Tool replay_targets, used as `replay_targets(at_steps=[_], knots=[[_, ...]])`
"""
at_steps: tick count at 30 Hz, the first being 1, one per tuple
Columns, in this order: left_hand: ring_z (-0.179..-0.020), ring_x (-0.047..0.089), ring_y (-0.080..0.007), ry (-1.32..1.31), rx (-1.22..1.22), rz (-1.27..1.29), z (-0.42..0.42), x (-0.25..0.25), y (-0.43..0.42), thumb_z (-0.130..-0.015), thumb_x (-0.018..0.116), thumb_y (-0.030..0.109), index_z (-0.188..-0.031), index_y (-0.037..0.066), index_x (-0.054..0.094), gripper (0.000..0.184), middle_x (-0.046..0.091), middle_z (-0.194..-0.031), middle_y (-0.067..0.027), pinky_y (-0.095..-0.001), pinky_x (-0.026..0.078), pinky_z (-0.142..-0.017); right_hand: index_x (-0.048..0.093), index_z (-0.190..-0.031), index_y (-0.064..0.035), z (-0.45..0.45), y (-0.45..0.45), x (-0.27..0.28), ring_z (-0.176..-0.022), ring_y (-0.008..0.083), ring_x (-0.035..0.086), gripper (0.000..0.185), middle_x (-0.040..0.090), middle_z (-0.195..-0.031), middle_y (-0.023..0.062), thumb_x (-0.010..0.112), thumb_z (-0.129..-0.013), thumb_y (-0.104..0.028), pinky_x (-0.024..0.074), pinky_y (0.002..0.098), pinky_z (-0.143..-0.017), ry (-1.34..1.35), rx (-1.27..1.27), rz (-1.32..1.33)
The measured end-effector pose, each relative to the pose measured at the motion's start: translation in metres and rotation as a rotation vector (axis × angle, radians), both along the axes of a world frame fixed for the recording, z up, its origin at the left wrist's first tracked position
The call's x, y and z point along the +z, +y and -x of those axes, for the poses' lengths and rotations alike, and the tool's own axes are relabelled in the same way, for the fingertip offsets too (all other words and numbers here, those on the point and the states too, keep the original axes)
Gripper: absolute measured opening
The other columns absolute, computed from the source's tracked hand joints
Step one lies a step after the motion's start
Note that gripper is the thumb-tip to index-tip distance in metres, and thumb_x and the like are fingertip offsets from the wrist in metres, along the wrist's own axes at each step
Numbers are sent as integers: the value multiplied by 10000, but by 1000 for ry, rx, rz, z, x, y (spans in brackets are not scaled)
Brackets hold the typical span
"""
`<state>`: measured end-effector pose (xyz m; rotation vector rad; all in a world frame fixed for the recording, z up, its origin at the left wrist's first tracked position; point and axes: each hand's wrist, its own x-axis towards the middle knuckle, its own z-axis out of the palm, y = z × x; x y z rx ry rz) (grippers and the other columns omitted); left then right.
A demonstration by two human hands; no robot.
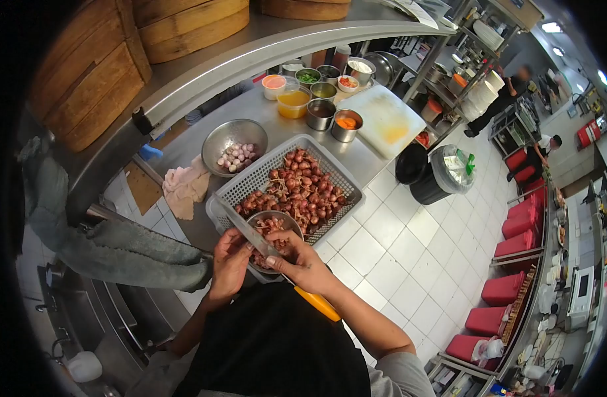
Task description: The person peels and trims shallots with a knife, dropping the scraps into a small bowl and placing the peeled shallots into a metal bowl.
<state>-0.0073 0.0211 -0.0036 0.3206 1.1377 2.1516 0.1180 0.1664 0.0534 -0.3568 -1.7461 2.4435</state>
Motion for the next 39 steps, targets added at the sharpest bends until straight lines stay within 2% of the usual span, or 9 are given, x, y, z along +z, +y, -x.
replay_targets(at_steps=[2,5,8,11,14,18,23,30,39], knots=[[-1075,653,-195,-11,-22,-10,-1,6,-2,-932,608,-80,-1237,-3,541,322,645,-1155,-108,-360,510,-997,434,-1429,-52,-3,-2,8,-943,76,559,547,618,-1098,23,692,-947,-37,467,238,-801,0,37,-77],[-1084,655,-200,-5,-43,-1,-3,15,-4,-921,620,-77,-1245,-4,537,343,642,-1148,-104,-363,510,-1004,412,-1442,-80,-2,-4,7,-846,59,560,566,624,-957,4,699,-954,-104,446,218,-734,17,40,-152],[-1089,651,-200,15,-51,5,-3,16,-5,-913,634,-65,-1249,0,536,357,641,-1150,-104,-354,506,-1004,420,-1437,-61,1,-8,5,-864,66,574,562,639,-981,14,700,-951,-94,449,221,-732,62,13,-115],[-1096,640,-193,37,-52,-15,-3,16,-6,-905,647,-56,-1255,4,534,372,641,-1150,-106,-347,496,-1007,454,-1416,-31,-2,-5,8,-1002,92,570,534,617,-1168,42,699,-941,-42,474,246,-838,28,32,-124],[-1100,630,-183,-7,-63,-22,-4,21,-7,-912,649,-45,-1240,8,536,351,643,-1148,-105,-348,484,-1012,486,-1397,-29,-2,-4,11,-1004,98,581,486,619,-1165,44,684,-954,-49,483,256,-861,34,31,-87],[-1005,657,-164,-15,-106,-42,-4,32,-5,-931,634,-52,-1171,13,547,263,663,-1122,-119,-290,540,-875,496,-1403,-49,-2,6,-5,-872,80,579,467,642,-1056,25,664,-968,-58,470,241,-744,50,65,45],[-1054,663,-183,-16,-77,-46,-1,24,-3,-937,620,-57,-1173,5,548,254,665,-1149,-133,-311,544,-929,461,-1446,-75,-7,13,1,-737,50,520,525,631,-918,-14,670,-964,-68,380,212,-615,6,81,104],[-1134,622,-189,10,-87,-71,-3,31,-3,-945,631,-23,-1260,15,550,328,646,-1195,-103,-350,474,-1029,454,-1450,-48,-4,-4,14,-820,60,549,544,634,-983,3,682,-956,-59,443,219,-711,28,36,-88],[-1077,645,-180,6,-84,-72,-1,25,-4,-935,605,-67,-1228,-17,562,300,650,-1159,-112,-321,528,-955,467,-1441,-34,-3,0,11,-918,67,570,536,632,-1089,22,689,-954,-61,470,228,-805,16,49,-29]])
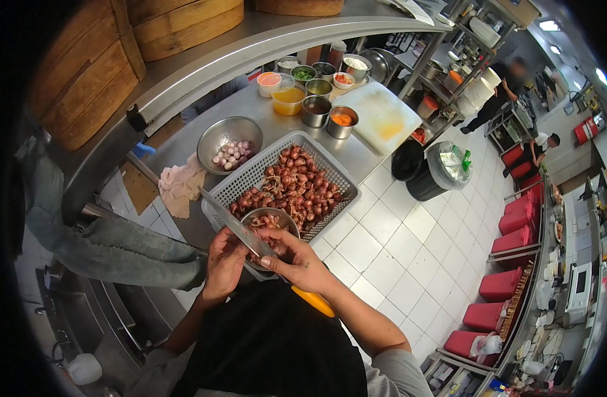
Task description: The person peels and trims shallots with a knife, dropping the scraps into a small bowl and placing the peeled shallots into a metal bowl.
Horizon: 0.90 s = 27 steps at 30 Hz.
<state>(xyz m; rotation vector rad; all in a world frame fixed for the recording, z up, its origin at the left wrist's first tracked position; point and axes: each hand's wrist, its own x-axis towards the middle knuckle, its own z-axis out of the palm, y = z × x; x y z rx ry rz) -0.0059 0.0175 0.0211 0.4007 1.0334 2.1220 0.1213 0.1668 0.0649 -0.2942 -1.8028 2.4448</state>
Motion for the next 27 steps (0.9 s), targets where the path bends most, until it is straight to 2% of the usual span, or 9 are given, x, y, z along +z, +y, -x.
replay_targets(at_steps=[3,11,14,18,20,24,27], knots=[[-1126,624,-198,-22,-7,-28,-2,3,1,-946,632,-21,-1231,18,571,294,649,-1187,-103,-367,477,-1028,474,-1440,-32,-3,0,1,-951,74,588,531,643,-1122,31,689,-956,-68,479,233,-827,-16,6,-53],[-1106,627,-204,-56,-50,-52,2,-10,-2,-950,628,-18,-1245,24,575,302,652,-1179,-107,-369,488,-1004,517,-1410,-33,2,3,-10,-961,86,602,474,652,-1097,31,679,-969,-95,479,248,-864,43,30,30],[-1071,636,-194,-118,-96,-49,6,-11,-3,-957,642,17,-1232,4,579,283,651,-1175,-118,-344,513,-932,529,-1406,-50,4,8,-14,-837,79,599,437,652,-970,10,646,-996,-141,488,236,-753,56,53,198],[-1030,643,-183,-266,-119,-98,5,-13,3,-964,659,59,-1233,4,586,284,652,-1177,-121,-314,522,-845,544,-1399,-81,5,13,-24,-668,59,525,413,589,-816,-20,624,-1012,-199,416,221,-568,4,57,252],[-1033,643,-173,-230,-114,-63,4,-8,4,-963,654,43,-1242,6,587,290,653,-1178,-114,-308,523,-859,549,-1399,-97,5,11,-30,-620,51,485,413,555,-780,-28,624,-1012,-219,366,217,-509,-10,16,257],[-1056,638,-149,7,-71,68,7,-18,6,-957,650,19,-1255,-1,585,306,655,-1173,-95,-292,519,-909,550,-1404,-109,3,14,-26,-623,57,493,419,552,-771,-26,630,-1009,-226,378,217,-521,-59,21,294],[-1078,633,-137,-35,-81,84,10,-16,6,-949,647,-1,-1257,-10,585,314,656,-1188,-94,-288,512,-950,548,-1409,-114,3,15,-26,-618,58,492,424,554,-775,-23,630,-1010,-230,372,217,-515,-73,-18,311]])
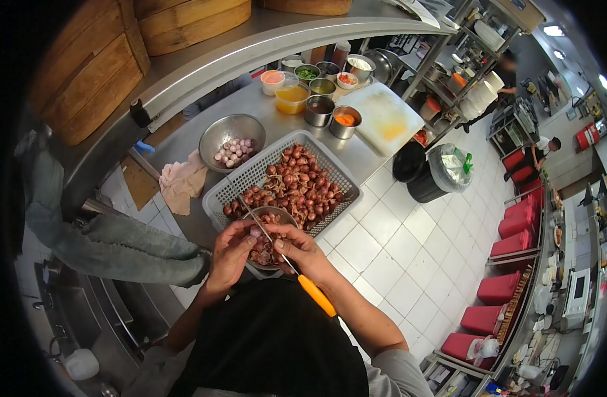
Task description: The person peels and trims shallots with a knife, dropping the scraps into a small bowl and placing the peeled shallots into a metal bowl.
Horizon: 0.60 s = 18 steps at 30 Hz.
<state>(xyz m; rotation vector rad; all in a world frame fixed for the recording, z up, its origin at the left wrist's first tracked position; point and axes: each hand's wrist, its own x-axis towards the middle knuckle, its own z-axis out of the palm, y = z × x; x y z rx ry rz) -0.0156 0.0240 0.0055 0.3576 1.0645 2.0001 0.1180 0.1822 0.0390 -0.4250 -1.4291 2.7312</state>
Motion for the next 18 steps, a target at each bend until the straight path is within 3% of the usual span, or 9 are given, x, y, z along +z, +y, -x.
replay_targets(at_steps=[2,5,8,11,14,17,18], knots=[[-1084,633,-142,2,19,-2,1,0,3,-951,641,0,-1253,-16,586,308,661,-1190,-99,-294,512,-960,544,-1413,-111,-2,3,-5,-622,61,496,432,558,-785,-18,632,-1009,-236,366,219,-503,-5,-38,-1],[-1095,633,-150,25,43,-40,4,-12,3,-956,631,4,-1247,-22,587,295,670,-1188,-107,-298,507,-975,506,-1450,-107,-4,8,-10,-709,70,539,474,581,-820,-1,629,-1012,-238,427,223,-586,-61,-26,-152],[-1110,631,-164,47,79,-44,4,-16,3,-963,620,12,-1243,-29,584,286,673,-1184,-111,-303,498,-996,463,-1482,-89,-6,-1,0,-827,78,564,521,615,-889,12,642,-1004,-192,460,226,-728,-78,-57,-347],[-1124,628,-176,60,90,-28,5,-22,1,-962,623,19,-1240,-36,587,286,663,-1199,-114,-308,491,-1011,439,-1493,-71,-7,-13,17,-909,75,563,571,637,-973,9,673,-974,-119,448,237,-844,-18,-72,-332],[-1111,636,-188,113,80,-12,3,-20,1,-987,600,42,-1249,-38,582,275,661,-1184,-115,-340,490,-1014,382,-1524,-88,-4,-17,24,-825,52,542,650,631,-960,-7,697,-957,-125,420,203,-722,44,4,-458],[-1096,642,-195,120,88,-2,-2,-15,2,-1000,590,59,-1255,-39,578,273,665,-1161,-118,-356,492,-1009,441,-1481,-51,-2,-19,24,-1084,113,556,619,614,-1221,40,720,-928,-62,454,281,-951,62,-9,-419],[-1093,643,-197,111,96,0,-2,-14,2,-1000,592,63,-1255,-39,577,275,667,-1155,-120,-356,493,-1006,433,-1484,-59,-2,-19,24,-1014,94,557,618,620,-1139,26,714,-934,-73,448,257,-885,75,-11,-453]])
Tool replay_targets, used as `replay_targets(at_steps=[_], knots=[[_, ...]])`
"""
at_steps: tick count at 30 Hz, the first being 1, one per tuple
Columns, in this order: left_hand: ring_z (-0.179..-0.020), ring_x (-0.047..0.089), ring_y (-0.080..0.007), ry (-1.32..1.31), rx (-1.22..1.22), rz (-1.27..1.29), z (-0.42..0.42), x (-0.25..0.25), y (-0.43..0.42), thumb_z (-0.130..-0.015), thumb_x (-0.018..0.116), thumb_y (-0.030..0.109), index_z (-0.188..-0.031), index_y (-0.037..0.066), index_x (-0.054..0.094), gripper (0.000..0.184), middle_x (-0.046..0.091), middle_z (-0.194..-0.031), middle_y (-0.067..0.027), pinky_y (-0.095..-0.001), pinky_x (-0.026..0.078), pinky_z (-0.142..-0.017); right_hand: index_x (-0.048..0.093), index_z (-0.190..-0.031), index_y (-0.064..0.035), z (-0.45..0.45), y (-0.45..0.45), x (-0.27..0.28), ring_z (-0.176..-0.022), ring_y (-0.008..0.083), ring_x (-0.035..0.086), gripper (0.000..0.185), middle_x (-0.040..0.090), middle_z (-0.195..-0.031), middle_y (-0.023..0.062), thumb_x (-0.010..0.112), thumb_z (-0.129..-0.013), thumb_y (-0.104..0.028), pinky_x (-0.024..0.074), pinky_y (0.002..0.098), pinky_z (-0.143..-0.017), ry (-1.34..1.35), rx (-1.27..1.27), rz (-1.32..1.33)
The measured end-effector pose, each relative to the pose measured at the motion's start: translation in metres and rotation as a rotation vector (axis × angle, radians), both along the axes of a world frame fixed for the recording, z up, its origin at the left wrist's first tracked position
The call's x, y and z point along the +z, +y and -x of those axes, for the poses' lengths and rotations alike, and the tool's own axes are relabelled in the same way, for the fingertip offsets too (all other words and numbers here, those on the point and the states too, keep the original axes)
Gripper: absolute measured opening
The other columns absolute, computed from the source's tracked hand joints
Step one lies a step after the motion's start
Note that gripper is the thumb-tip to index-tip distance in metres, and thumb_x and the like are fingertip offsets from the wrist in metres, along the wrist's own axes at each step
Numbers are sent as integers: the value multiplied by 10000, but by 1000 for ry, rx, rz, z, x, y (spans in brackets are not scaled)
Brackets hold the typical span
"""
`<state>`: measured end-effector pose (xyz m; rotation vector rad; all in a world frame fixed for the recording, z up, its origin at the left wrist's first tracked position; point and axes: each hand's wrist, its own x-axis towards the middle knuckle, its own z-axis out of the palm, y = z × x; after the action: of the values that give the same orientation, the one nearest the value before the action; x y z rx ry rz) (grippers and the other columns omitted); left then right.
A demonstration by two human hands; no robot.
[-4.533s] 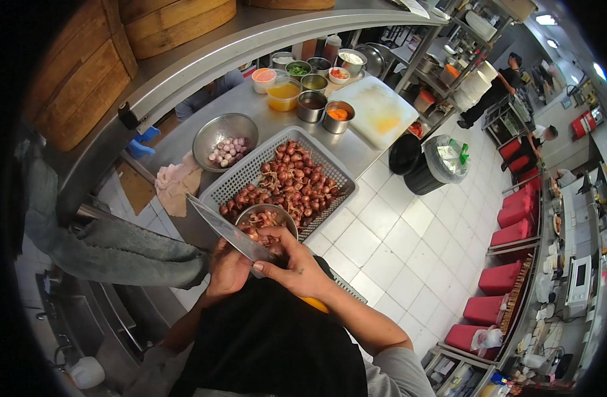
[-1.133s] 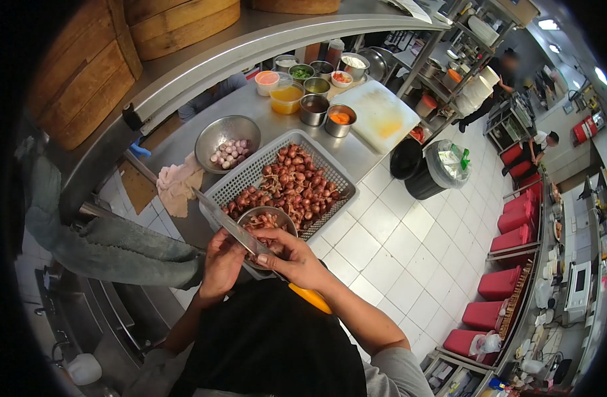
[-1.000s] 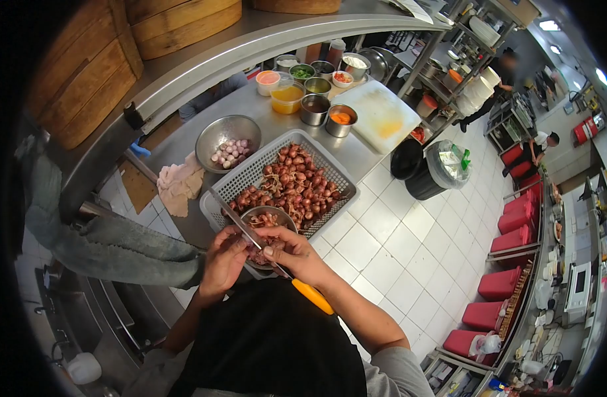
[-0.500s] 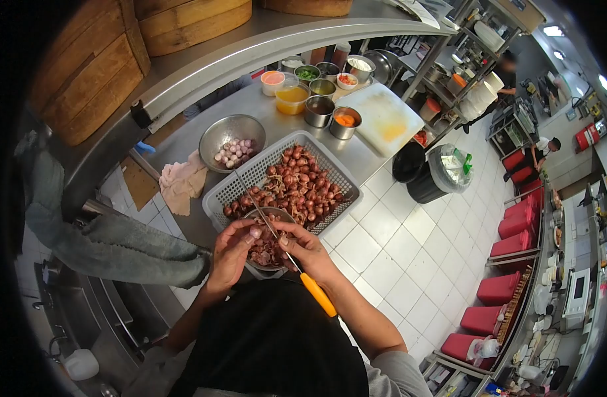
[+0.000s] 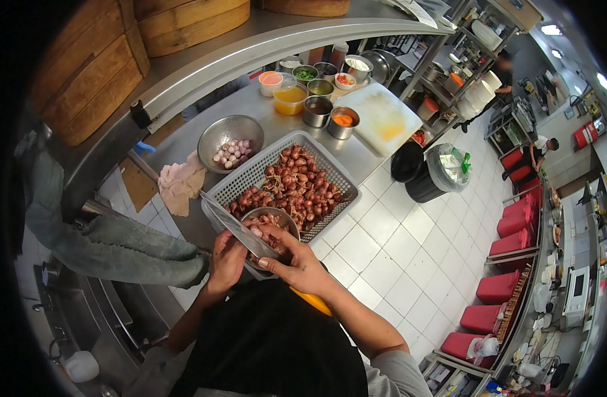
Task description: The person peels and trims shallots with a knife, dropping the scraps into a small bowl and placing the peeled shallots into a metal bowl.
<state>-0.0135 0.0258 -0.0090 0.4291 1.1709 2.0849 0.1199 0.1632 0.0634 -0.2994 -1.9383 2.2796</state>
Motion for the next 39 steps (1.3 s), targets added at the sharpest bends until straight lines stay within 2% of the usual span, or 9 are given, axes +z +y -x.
replay_targets(at_steps=[2,11,14,17,20,29,32,35,39], knots=[[-1093,644,-204,2,-39,-34,2,-1,-1,-993,603,65,-1255,-39,577,283,667,-1154,-126,-362,494,-1005,417,-1490,-77,1,0,0,-873,56,557,614,633,-974,-3,702,-946,-94,436,210,-753,27,0,-69],[-1107,648,-199,7,-73,-54,2,1,-5,-953,630,25,-1226,-45,612,283,678,-1167,-126,-343,499,-1000,475,-1413,-52,0,-3,2,-883,53,559,536,629,-1009,9,712,-932,-64,459,221,-767,57,-28,-106],[-1130,642,-218,89,-70,1,3,2,-9,-948,637,15,-1235,-46,604,296,669,-1193,-136,-367,495,-1020,532,-1365,-32,-4,-2,-1,-1094,129,570,494,633,-1210,51,737,-918,-77,464,293,-942,-18,-55,-140],[-1149,639,-236,148,-86,4,7,5,-12,-945,636,3,-1243,-47,595,305,665,-1200,-144,-384,489,-1039,546,-1352,-31,-2,-3,0,-1027,107,582,458,650,-1130,42,723,-932,-82,478,278,-892,46,-58,-238],[-1152,641,-236,120,-105,-15,10,5,-15,-938,632,-16,-1225,-48,604,290,673,-1181,-144,-375,485,-1048,542,-1360,-37,-3,-3,-7,-994,84,584,444,659,-1096,41,705,-951,-97,479,255,-872,24,-19,36],[-1080,651,-195,32,-89,-49,9,0,-14,-922,673,10,-1240,-44,613,328,682,-1140,-126,-342,499,-996,511,-1404,-62,-6,11,-9,-769,59,543,472,617,-916,-17,681,-967,-112,425,202,-671,-54,92,372],[-1083,647,-190,45,-89,-71,9,6,-13,-914,686,23,-1239,-43,615,339,677,-1156,-117,-339,497,-995,479,-1438,-68,-7,3,4,-784,61,540,536,608,-904,-15,703,-953,-115,433,211,-680,-44,47,200],[-1094,643,-190,51,-110,-74,8,9,-13,-904,699,33,-1238,-44,617,352,671,-1178,-113,-341,492,-1003,445,-1460,-81,-2,-7,-2,-658,57,514,551,582,-789,-17,679,-965,-144,387,214,-589,63,-16,26],[-1095,642,-191,65,-94,-81,8,8,-15,-906,703,42,-1250,-43,615,365,668,-1189,-113,-341,486,-1011,478,-1442,-54,-5,1,6,-866,63,560,533,630,-1002,3,691,-954,-71,445,210,-745,-31,49,85]])
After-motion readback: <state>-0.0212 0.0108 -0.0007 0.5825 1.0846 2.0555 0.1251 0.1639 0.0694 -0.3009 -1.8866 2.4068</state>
